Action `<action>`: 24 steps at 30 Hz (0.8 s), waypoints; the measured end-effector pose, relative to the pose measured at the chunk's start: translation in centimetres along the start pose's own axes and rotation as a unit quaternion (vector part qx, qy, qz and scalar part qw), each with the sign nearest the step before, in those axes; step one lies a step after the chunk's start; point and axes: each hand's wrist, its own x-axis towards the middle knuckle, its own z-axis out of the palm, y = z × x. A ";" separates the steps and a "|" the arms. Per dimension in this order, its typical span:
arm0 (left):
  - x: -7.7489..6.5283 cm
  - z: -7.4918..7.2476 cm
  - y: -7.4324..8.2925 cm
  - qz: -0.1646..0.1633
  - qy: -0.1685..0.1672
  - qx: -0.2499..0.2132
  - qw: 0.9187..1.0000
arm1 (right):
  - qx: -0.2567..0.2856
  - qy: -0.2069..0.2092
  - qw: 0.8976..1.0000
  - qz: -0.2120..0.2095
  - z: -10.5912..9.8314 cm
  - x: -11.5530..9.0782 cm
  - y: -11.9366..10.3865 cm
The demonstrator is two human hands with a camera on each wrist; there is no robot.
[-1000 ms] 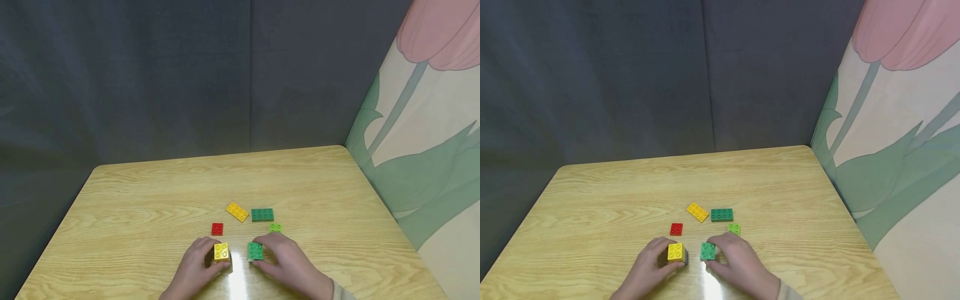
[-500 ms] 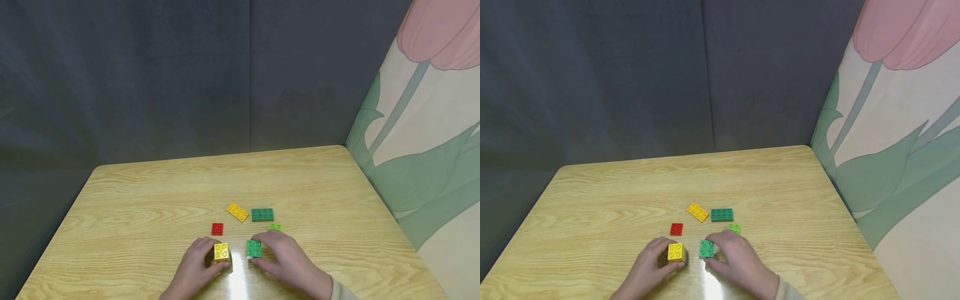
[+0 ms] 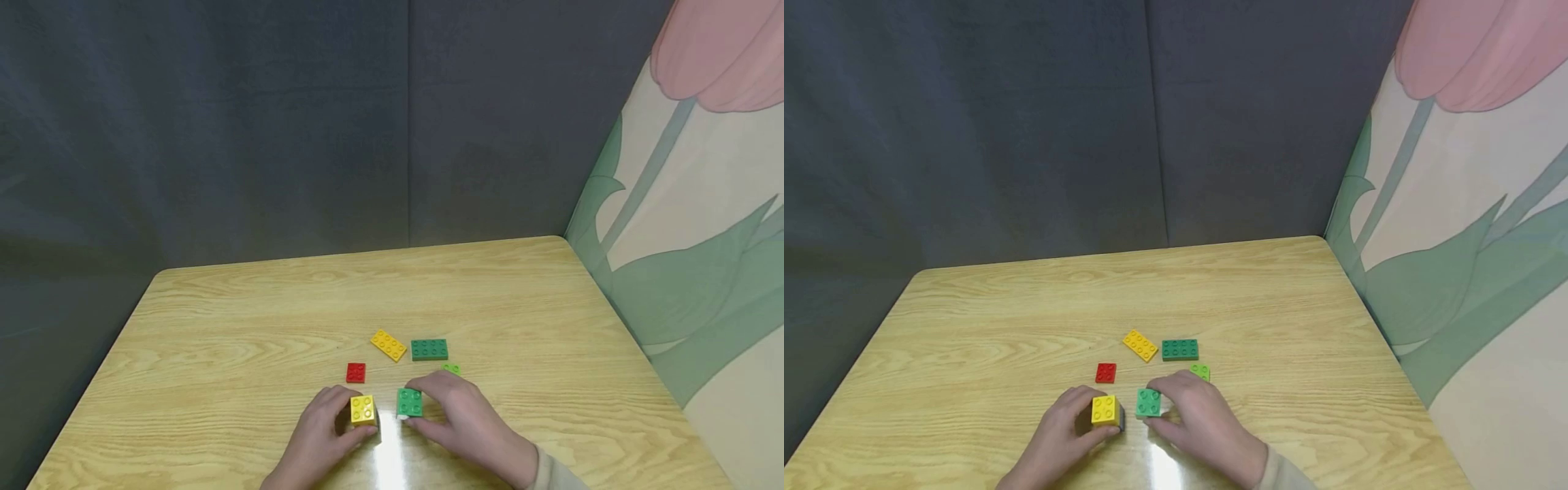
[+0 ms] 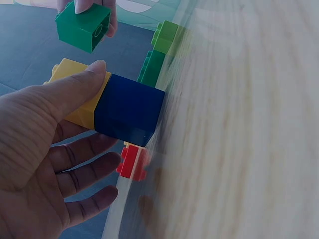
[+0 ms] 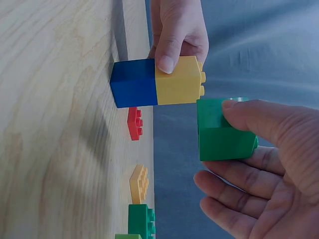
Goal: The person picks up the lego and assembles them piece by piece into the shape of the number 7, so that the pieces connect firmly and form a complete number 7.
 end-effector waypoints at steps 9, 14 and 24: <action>0.0 0.0 0.0 0.005 0.001 0.001 1.000 | 0.005 -0.004 1.000 0.000 0.1 0.5 -0.3; 0.0 0.0 0.0 0.007 0.002 0.002 1.000 | 0.016 -0.013 1.000 0.007 0.1 0.7 -0.4; 0.0 0.1 -0.2 0.014 0.011 0.005 1.000 | 0.018 -0.008 1.000 -0.010 0.2 1.2 -0.7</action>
